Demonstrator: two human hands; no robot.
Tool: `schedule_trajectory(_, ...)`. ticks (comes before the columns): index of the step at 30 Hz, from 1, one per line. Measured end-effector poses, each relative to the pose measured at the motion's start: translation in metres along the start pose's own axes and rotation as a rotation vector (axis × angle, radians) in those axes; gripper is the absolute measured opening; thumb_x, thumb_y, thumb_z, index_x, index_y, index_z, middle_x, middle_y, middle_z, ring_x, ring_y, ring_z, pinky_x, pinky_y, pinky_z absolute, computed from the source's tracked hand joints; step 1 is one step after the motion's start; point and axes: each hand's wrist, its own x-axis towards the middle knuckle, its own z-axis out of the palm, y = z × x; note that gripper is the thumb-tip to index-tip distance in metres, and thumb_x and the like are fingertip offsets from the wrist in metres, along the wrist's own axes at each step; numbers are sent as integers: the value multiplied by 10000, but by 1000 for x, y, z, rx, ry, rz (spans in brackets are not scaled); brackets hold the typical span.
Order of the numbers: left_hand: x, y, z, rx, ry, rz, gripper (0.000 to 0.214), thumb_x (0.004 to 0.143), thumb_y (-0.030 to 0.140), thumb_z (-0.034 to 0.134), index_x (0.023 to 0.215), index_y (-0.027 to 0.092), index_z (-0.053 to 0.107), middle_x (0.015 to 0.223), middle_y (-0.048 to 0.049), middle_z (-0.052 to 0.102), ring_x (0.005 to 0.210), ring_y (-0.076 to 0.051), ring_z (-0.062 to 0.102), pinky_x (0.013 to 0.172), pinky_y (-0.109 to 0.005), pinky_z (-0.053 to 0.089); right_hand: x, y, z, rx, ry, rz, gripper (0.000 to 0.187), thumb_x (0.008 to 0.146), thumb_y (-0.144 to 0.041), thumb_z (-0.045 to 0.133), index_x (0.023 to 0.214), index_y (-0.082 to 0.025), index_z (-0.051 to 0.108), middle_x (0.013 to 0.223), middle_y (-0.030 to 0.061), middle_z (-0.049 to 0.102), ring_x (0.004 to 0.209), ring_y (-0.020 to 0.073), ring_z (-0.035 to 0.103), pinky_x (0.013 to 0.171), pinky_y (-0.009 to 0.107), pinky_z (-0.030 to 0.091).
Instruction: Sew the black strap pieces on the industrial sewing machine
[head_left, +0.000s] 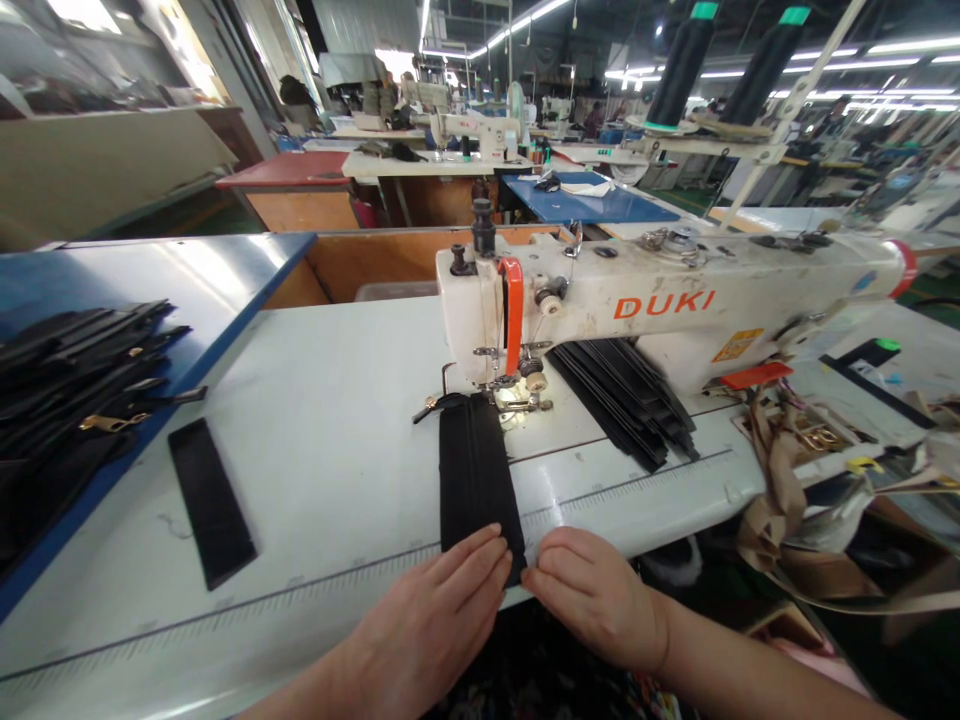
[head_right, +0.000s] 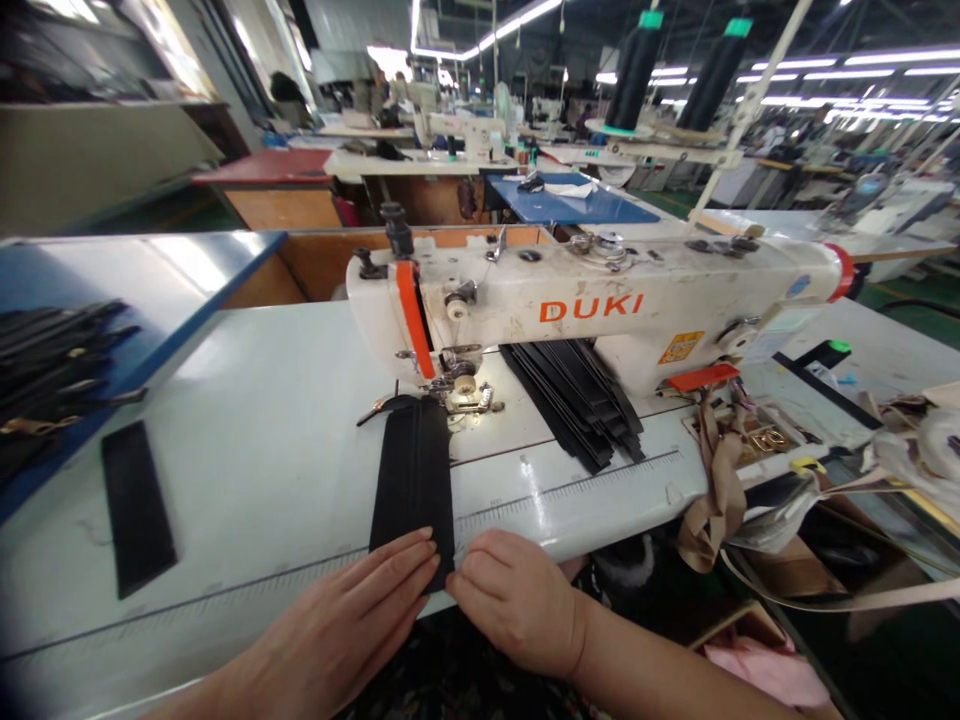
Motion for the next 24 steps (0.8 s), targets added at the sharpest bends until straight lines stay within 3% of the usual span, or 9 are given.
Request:
schedule_trajectory(12, 2, -1, -1, 58, -1, 26, 296, 949, 154, 410, 1163, 112, 611, 1182, -56, 647, 1199, -185, 510, 1072, -273, 396, 0, 1, -8, 57, -70, 59, 179, 949, -113, 429, 984, -91, 604, 742, 61, 581, 762, 175, 510, 734, 298, 509)
schedule_trajectory(18, 1, 1, -2, 37, 5, 21, 285, 948, 163, 414, 1130, 114, 628, 1149, -63, 657, 1169, -203, 534, 1056, -290, 414, 4, 4, -9, -21, -62, 86, 264, 936, -208, 506, 1144, -64, 582, 1054, 136, 651, 1017, 229, 561, 914, 380, 485)
schedule_trajectory(24, 22, -16, -20, -128, -16, -21, 325, 979, 182, 324, 1058, 160, 637, 1022, -56, 685, 1006, -150, 618, 910, -247, 510, 7, 7, -3, -68, -85, 47, 227, 950, -200, 498, 1112, -77, 598, 1082, 96, 678, 1124, 183, 556, 1053, 349, 392)
